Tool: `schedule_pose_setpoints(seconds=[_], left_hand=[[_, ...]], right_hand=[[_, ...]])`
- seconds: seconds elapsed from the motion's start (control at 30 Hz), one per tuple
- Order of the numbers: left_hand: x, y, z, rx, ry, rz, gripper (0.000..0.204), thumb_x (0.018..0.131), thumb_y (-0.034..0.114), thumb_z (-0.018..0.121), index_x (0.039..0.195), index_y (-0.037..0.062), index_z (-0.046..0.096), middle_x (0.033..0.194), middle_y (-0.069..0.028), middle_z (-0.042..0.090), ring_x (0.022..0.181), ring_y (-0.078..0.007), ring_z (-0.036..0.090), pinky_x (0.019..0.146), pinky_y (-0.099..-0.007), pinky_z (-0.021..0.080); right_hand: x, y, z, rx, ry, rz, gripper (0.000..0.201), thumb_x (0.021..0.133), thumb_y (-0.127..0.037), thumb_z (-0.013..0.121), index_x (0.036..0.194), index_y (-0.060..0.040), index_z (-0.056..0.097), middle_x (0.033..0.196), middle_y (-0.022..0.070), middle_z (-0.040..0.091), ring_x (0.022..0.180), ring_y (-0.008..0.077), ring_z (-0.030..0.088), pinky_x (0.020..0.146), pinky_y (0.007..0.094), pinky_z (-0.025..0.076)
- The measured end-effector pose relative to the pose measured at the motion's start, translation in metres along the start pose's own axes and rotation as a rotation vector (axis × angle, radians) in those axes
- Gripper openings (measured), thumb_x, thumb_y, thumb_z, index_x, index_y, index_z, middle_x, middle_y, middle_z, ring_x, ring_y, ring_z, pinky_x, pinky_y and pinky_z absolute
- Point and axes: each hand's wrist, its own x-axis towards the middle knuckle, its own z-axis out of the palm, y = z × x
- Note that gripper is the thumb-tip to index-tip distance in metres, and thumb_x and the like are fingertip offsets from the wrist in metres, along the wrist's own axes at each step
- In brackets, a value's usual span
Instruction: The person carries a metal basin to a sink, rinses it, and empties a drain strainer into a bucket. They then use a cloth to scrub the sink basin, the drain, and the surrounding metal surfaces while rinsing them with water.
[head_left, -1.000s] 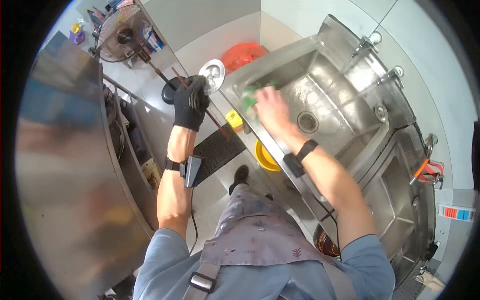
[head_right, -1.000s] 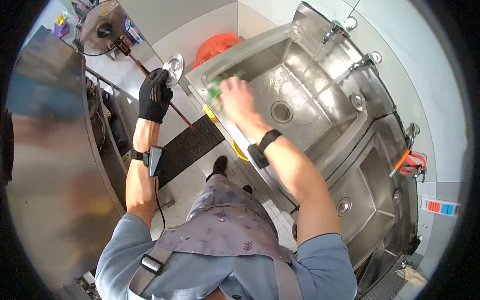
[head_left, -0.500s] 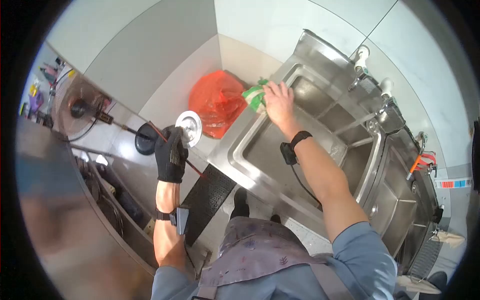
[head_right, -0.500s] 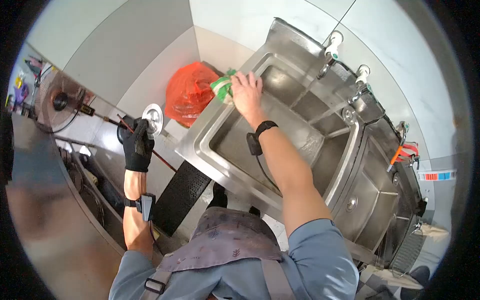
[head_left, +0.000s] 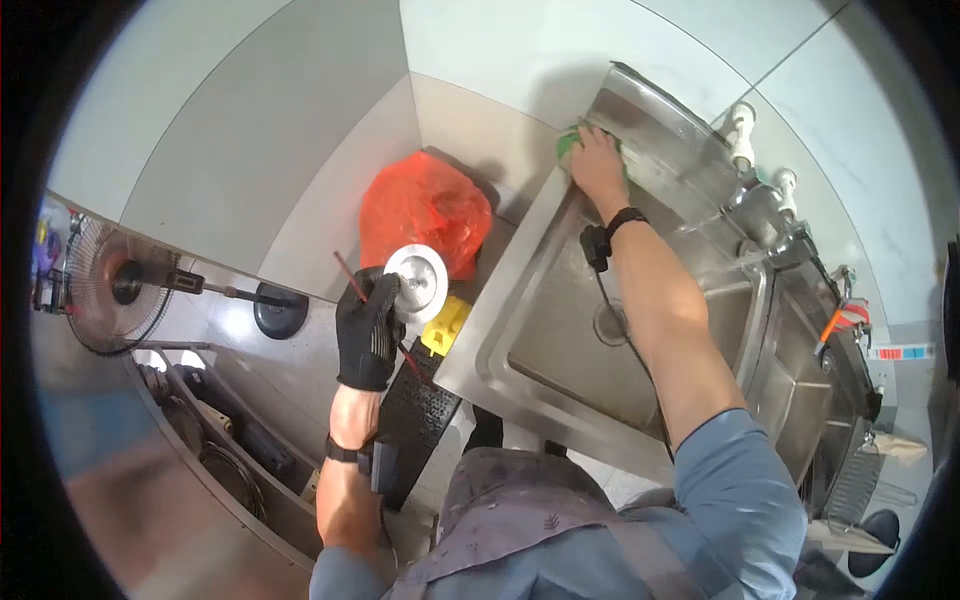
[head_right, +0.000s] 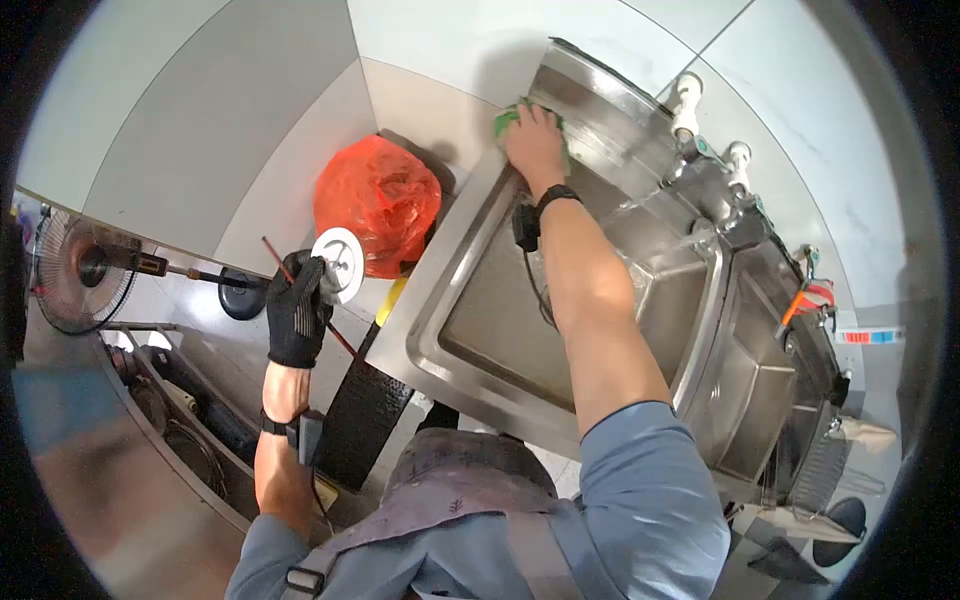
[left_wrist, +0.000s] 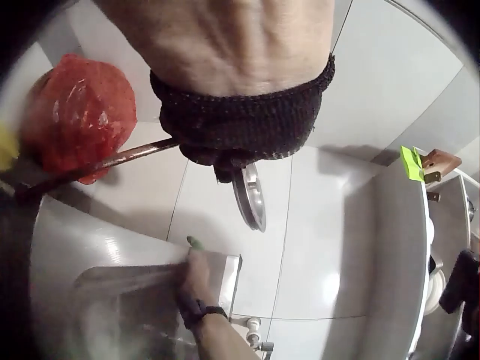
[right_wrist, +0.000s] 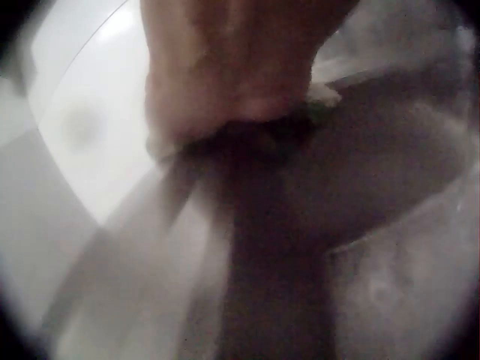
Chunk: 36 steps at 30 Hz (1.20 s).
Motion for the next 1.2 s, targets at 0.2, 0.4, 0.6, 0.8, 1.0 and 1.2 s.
schedule_pose_setpoints(seconds=[0.2,0.4,0.6,0.8,1.0,1.2], left_hand=[[0.01,0.019,0.023,0.082,-0.093,-0.006,0.015,0.093,0.02,0.07,0.096,0.0061,0.066,0.066,0.0012,0.056,0.045,-0.0064,0.045,0.04,-0.0226,0.034],[0.002,0.039,0.045,0.028,-0.187,0.045,0.014,0.092,0.018,0.069,0.098,0.005,0.067,0.064,0.0013,0.055,0.045,-0.0064,0.045,0.041,-0.0226,0.033],[-0.023,0.051,0.051,0.001,-0.228,0.066,0.015,0.091,0.017,0.069,0.098,0.0028,0.068,0.065,-0.001,0.058,0.046,-0.0089,0.049,0.042,-0.0239,0.036],[-0.042,0.042,0.058,-0.051,-0.345,0.12,0.017,0.098,0.017,0.061,0.087,0.0031,0.061,0.069,-0.0053,0.06,0.055,-0.0195,0.056,0.051,-0.0325,0.048],[-0.056,0.013,0.109,-0.023,-0.449,0.078,0.013,0.096,0.014,0.063,0.09,0.0035,0.063,0.069,-0.0037,0.059,0.054,-0.0166,0.054,0.05,-0.03,0.046],[-0.07,-0.011,0.167,0.053,-0.518,0.04,0.009,0.094,0.012,0.064,0.092,0.0039,0.064,0.069,-0.0021,0.058,0.054,-0.0137,0.053,0.049,-0.0275,0.043]], right_hand=[[-0.072,-0.057,-0.036,0.127,-0.007,-0.083,0.049,0.097,-0.027,0.046,0.139,-0.0022,0.051,0.147,0.0214,0.048,0.135,0.0453,0.041,0.113,0.0476,0.036],[-0.166,-0.105,-0.091,-0.169,-0.057,-0.522,0.047,0.094,-0.024,0.054,0.136,-0.0029,0.056,0.139,0.0191,0.053,0.128,0.0453,0.046,0.11,0.0517,0.037],[-0.265,-0.153,-0.15,0.225,-0.047,-0.513,0.038,0.092,-0.013,0.056,0.128,-0.003,0.059,0.142,0.0214,0.051,0.124,0.0449,0.049,0.108,0.0502,0.042],[-0.343,-0.141,-0.179,0.402,-0.185,-0.525,0.04,0.089,-0.015,0.06,0.128,-0.0077,0.06,0.136,0.0075,0.055,0.121,0.0334,0.052,0.096,0.0411,0.051],[-0.396,-0.056,-0.216,0.354,-0.197,-0.481,0.038,0.082,-0.018,0.066,0.12,-0.0171,0.063,0.129,0.0007,0.058,0.113,0.0293,0.054,0.093,0.0406,0.05],[-0.454,0.061,-0.277,0.352,-0.247,-0.482,0.04,0.08,-0.013,0.063,0.12,-0.0152,0.065,0.125,0.0014,0.061,0.107,0.0273,0.057,0.092,0.0382,0.05]])
